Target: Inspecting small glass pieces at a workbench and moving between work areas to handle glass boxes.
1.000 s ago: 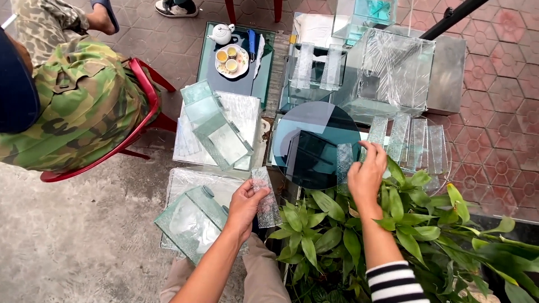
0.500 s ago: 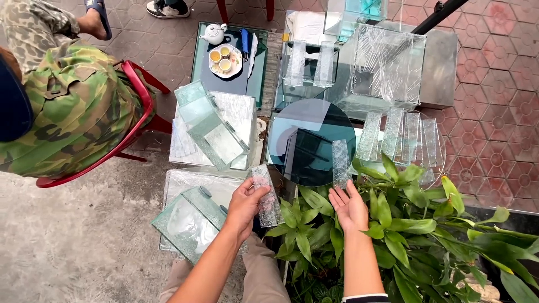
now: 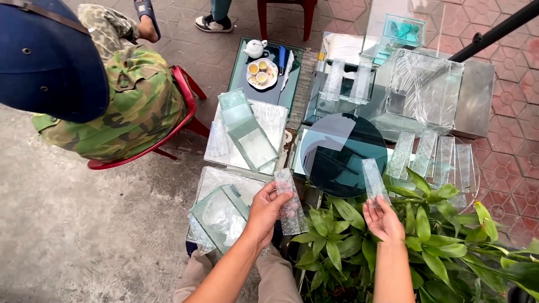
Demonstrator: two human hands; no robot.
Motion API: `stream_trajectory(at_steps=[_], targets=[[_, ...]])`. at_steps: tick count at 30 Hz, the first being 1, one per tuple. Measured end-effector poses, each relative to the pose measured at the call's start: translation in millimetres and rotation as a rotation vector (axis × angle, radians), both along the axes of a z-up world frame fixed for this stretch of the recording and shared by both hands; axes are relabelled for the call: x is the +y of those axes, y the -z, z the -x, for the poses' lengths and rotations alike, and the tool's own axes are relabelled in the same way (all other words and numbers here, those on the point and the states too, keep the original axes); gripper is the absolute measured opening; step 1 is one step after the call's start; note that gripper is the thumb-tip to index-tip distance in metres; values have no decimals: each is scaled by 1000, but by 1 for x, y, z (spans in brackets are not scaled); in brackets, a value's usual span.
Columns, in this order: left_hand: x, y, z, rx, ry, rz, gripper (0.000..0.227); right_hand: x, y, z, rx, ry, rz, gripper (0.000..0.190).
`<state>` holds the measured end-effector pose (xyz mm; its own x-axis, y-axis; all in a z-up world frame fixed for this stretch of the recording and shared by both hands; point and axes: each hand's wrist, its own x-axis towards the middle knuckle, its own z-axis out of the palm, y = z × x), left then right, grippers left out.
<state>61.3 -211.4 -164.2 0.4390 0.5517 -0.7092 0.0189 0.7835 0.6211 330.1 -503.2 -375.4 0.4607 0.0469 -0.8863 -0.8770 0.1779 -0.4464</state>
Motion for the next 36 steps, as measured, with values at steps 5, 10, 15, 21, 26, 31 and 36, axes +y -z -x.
stream_trajectory(at_steps=[5, 10, 15, 21, 26, 31, 36], targets=[[13, -65, 30, -10, 17, 3, 27, 42, -119, 36, -138, -123, 106, 29], [33, -92, 112, -60, -23, 1, 21, 95, -235, 121, -349, -244, 160, 39], [67, -111, 241, -81, -119, -61, 19, 149, -279, 238, -428, -403, 55, 37], [122, -132, 441, -108, -296, -91, 13, 241, -267, 419, -441, -602, -193, 28], [171, -141, 607, -150, -496, -81, 11, 363, -309, 615, -305, -822, -304, 32], [218, -176, 756, -160, -751, -68, 12, 471, -332, 783, -156, -1062, -466, 28], [291, -189, 879, -240, -1058, -139, 23, 590, -377, 924, -123, -1346, -502, 14]])
